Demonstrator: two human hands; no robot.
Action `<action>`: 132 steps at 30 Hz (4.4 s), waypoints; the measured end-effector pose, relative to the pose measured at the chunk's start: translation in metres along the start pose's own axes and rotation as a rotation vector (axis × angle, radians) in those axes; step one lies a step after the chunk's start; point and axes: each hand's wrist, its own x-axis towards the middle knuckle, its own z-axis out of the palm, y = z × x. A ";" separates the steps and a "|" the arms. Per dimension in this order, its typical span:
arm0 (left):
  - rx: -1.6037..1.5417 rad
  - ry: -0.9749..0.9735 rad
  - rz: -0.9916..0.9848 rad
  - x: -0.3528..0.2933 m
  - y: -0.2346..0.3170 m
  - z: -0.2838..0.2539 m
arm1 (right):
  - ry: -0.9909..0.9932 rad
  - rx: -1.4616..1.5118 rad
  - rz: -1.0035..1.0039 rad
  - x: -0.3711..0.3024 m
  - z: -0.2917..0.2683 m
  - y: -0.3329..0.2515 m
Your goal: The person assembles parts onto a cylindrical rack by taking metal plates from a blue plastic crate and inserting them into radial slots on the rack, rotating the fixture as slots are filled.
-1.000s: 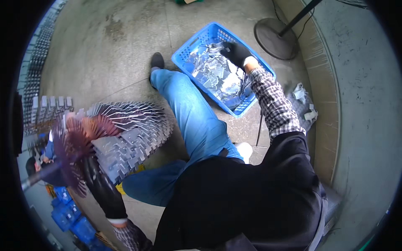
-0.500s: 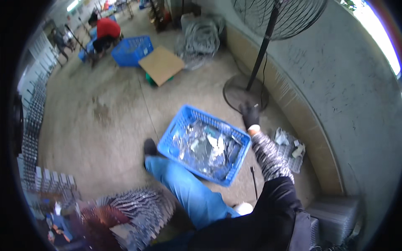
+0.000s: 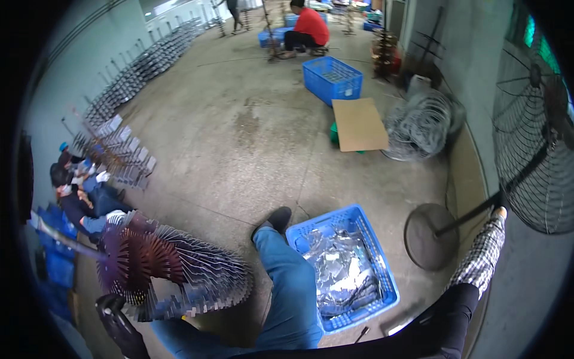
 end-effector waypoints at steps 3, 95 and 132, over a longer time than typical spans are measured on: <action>0.154 -0.055 0.032 0.035 0.022 -0.006 | -0.092 -0.001 0.140 0.014 -0.012 0.057; 0.282 -0.155 0.269 0.044 0.043 0.027 | -0.261 0.256 0.024 -0.266 -0.021 -0.079; -0.333 -0.794 -0.107 -0.123 0.001 0.051 | -1.478 -0.472 -0.493 -0.838 -0.007 -0.016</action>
